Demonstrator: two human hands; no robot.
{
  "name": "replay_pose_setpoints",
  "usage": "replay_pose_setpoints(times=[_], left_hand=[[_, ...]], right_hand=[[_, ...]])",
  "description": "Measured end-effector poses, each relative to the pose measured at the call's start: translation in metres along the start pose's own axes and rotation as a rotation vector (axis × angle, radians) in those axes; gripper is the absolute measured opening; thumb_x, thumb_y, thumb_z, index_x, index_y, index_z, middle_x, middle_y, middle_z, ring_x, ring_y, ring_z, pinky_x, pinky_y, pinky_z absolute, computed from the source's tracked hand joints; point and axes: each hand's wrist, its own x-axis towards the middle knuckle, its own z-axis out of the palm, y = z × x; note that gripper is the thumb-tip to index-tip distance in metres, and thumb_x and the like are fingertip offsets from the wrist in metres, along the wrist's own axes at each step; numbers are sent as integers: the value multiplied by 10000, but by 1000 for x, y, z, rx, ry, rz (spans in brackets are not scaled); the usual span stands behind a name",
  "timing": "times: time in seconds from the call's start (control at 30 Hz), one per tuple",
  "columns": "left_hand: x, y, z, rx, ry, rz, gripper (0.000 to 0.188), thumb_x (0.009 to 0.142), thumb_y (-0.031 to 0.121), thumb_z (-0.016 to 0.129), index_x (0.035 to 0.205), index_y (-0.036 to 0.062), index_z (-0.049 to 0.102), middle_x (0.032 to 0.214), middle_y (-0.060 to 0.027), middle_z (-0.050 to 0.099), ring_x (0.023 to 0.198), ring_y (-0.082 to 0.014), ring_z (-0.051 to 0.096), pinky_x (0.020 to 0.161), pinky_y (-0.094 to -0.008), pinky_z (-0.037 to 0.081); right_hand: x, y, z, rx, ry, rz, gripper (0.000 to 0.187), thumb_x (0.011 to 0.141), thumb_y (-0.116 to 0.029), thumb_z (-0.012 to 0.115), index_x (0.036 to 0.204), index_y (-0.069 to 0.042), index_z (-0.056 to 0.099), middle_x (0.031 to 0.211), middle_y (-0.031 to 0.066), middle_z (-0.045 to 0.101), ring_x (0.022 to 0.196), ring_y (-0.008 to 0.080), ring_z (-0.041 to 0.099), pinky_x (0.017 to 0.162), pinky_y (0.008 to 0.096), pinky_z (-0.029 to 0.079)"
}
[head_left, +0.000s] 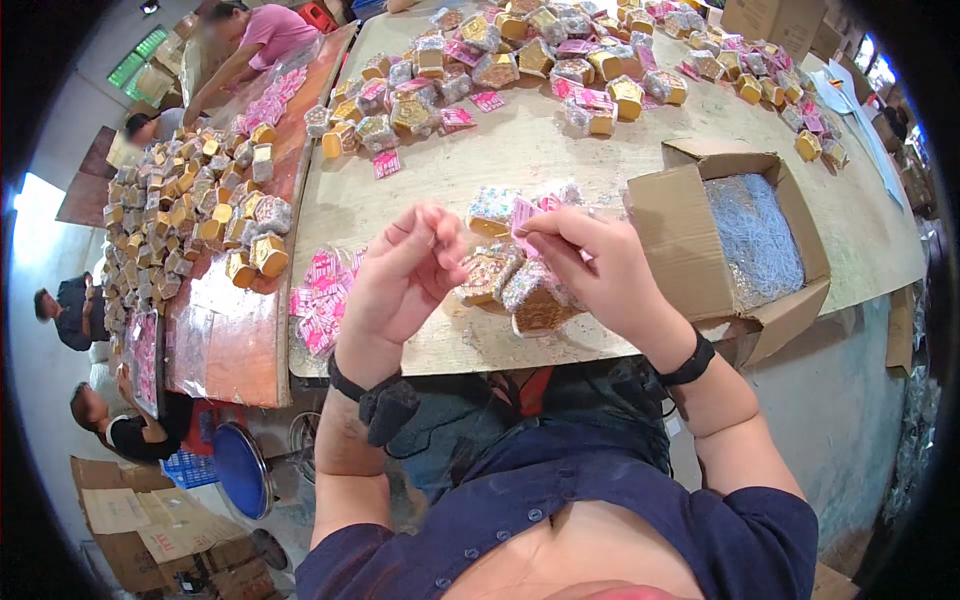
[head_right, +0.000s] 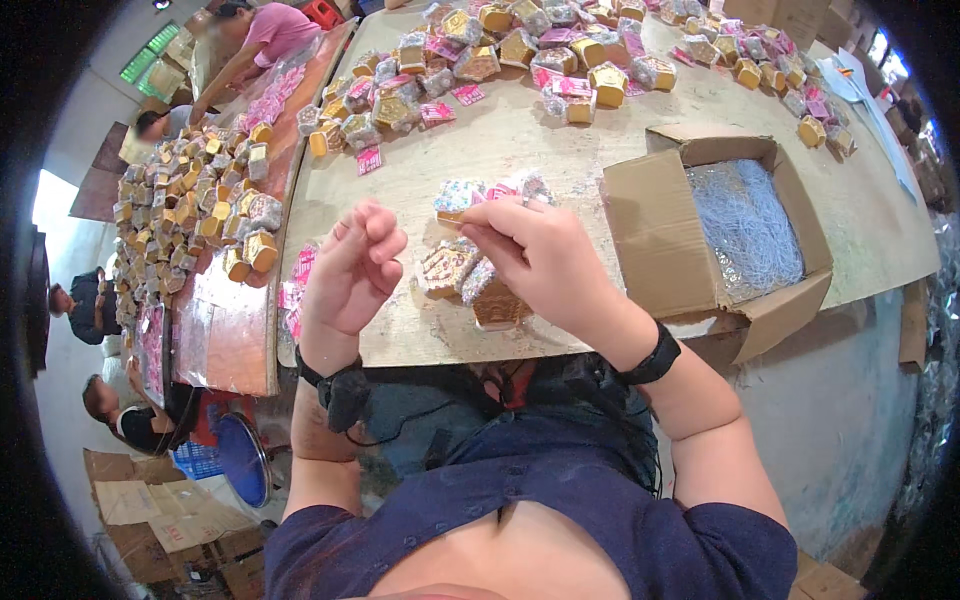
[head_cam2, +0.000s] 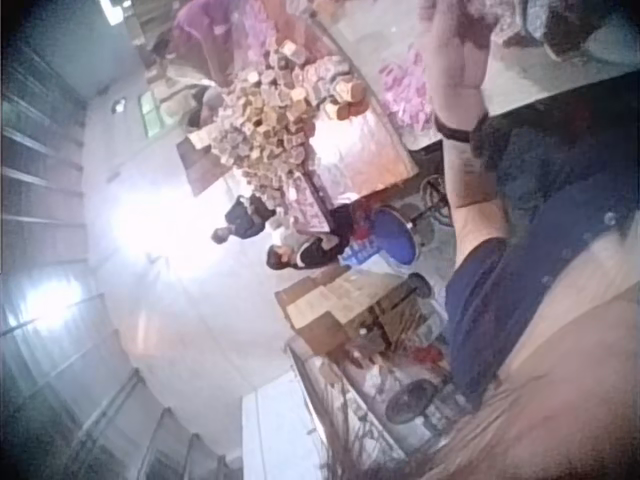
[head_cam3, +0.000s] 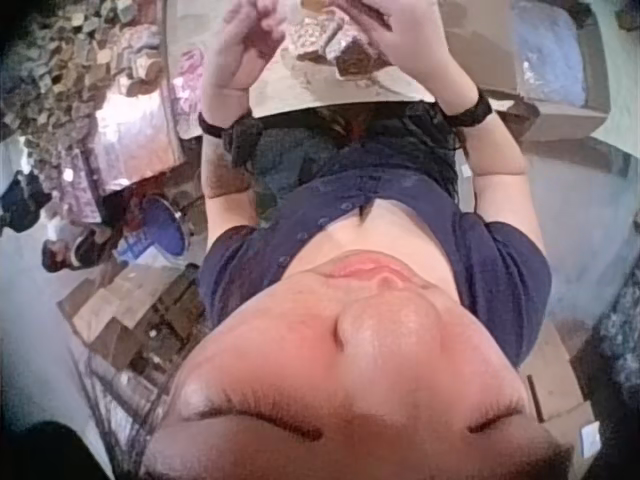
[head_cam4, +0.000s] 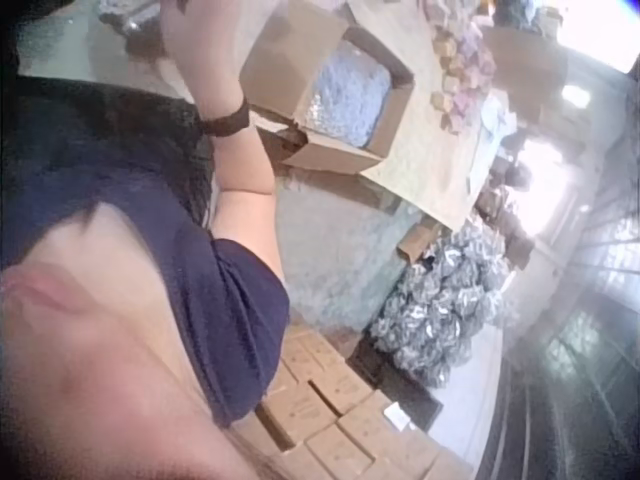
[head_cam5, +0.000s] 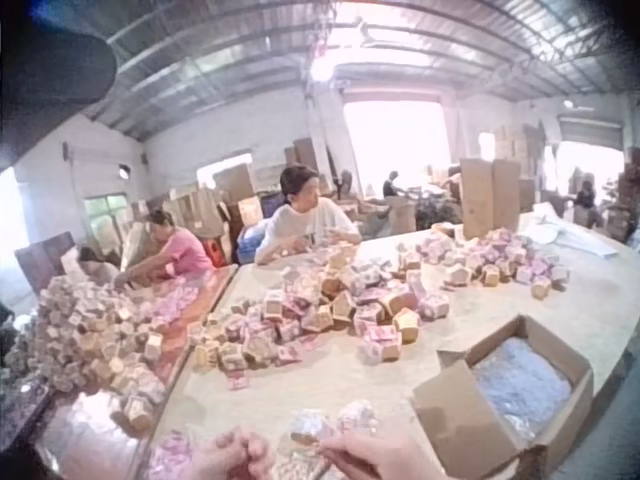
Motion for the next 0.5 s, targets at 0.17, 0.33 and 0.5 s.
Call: replay_pose_setpoints(times=[0.17,0.33,0.5], left_hand=[[4,-12,32,14,-49,82,114,1003,132,562,1046,37,606,1129,-95,625,657,-93,546,741,-296,575],[-6,-21,53,692,-26,-6,94,976,34,584,1013,-6,661,899,-15,662,802,-69,616,722,-229,511],[-13,-24,59,1030,78,199,100,932,81,634,1019,39,659,873,-62,706,739,-147,675,664,-278,528]], right_hand=[[-10,-11,9,190,142,57,229,888,-14,657,1114,-39,681,799,108,655,661,199,617,605,314,481],[-16,-1,-2,15,74,-229,283,806,29,691,1077,-51,695,862,81,687,774,257,666,688,354,522],[-19,-1,-6,87,39,-123,197,833,18,695,1022,-33,712,883,101,707,771,253,681,707,322,539]])
